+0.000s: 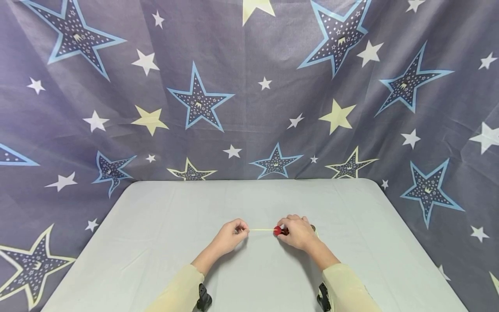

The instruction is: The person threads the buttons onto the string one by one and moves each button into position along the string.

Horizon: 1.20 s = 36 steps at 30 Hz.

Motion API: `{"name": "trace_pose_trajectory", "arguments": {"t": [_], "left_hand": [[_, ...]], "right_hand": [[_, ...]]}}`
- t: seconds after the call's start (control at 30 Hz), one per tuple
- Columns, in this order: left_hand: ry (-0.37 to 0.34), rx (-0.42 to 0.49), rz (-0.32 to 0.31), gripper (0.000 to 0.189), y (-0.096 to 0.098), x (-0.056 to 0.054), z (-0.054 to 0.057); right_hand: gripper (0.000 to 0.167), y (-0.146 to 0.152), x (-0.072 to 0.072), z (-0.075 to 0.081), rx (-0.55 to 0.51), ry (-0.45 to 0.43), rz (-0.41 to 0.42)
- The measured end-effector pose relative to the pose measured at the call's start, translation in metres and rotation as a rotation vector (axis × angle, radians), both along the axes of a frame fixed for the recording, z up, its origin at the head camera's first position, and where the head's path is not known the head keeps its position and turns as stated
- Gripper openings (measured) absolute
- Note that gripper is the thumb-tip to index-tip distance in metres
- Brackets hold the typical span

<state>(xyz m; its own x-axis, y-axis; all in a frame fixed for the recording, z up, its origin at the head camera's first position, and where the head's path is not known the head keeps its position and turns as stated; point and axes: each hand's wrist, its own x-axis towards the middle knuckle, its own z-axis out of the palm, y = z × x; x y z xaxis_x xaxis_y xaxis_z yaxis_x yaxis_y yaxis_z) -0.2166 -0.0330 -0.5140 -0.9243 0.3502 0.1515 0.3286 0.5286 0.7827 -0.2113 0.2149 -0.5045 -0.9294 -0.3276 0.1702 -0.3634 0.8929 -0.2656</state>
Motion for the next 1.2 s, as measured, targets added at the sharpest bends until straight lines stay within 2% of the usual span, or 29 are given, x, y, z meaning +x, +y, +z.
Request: {"name": "trace_pose_trajectory", "arguments": {"t": [0.43, 0.6, 0.73, 0.93, 1.03, 1.2], "left_hand": [[-0.035, -0.003, -0.001, 0.006, -0.002, 0.000, -0.002], [-0.030, -0.005, -0.004, 0.005, -0.001, -0.001, -0.003], [-0.037, -0.011, 0.001, 0.006, -0.001, -0.002, -0.004], [-0.015, -0.010, -0.001, 0.005, -0.001, -0.002, -0.003], [-0.019, -0.014, -0.003, 0.005, -0.002, -0.002, -0.002], [-0.037, -0.027, 0.001, 0.006, -0.003, -0.002, -0.003]], "right_hand": [[0.028, 0.002, -0.001, -0.005, 0.052, 0.017, 0.001], [0.029, 0.006, -0.001, -0.005, 0.038, 0.065, 0.025], [0.029, 0.011, 0.000, -0.001, 0.023, 0.098, 0.040], [0.024, 0.031, -0.002, 0.011, -0.024, 0.104, 0.016], [0.020, 0.048, -0.003, 0.016, -0.058, 0.081, -0.025], [0.019, 0.073, 0.000, 0.021, -0.086, -0.046, -0.108]]}}
